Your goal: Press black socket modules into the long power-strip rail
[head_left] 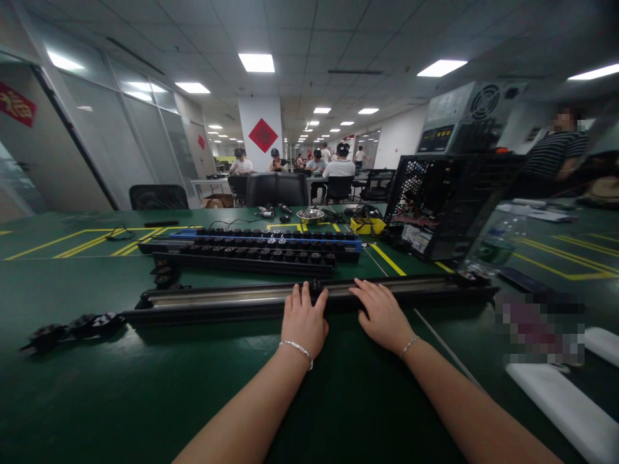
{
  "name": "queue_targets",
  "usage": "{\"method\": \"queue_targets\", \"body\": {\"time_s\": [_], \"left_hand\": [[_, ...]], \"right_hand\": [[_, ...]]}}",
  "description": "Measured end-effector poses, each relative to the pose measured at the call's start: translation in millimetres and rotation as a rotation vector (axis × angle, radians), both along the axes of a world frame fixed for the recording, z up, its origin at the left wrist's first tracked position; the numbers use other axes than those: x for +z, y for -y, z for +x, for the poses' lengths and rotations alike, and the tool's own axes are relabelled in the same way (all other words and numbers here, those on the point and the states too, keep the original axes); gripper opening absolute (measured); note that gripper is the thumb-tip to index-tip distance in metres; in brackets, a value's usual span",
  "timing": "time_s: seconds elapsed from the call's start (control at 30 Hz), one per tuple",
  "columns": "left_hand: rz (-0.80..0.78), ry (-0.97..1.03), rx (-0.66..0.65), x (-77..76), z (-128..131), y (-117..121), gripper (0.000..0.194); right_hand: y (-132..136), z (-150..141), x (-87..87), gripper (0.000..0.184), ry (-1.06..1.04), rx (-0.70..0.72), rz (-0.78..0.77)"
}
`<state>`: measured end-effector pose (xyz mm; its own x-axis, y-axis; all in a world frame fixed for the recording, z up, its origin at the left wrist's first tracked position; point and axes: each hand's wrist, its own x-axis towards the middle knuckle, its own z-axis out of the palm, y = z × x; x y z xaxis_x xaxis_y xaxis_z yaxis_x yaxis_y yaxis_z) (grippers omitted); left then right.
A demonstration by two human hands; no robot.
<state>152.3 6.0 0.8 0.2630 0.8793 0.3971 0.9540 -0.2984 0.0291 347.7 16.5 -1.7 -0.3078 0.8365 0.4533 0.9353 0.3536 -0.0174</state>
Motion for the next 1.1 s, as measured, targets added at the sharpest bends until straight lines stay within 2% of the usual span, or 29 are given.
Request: {"method": "queue_targets", "body": {"time_s": [0.27,0.6,0.83,1.1], "left_hand": [[-0.019,-0.018,0.035,4.9,-5,1,0.056],[-0.047,-0.042,0.081,7.0,-16,0,0.053],[-0.031,-0.059,0.111,7.8,-31,1,0.052],[-0.098,-0.080,0.110,10.1,-33,0,0.057]], "right_hand": [[0,0,0.1,0.048,-0.016,0.015,0.005],[-3,1,-0.4,0.037,-0.040,0.011,0.021],[-4,2,0.2,0.035,-0.050,0.019,0.024],[-6,3,-1.4,0.033,-0.071,0.034,0.044]]}}
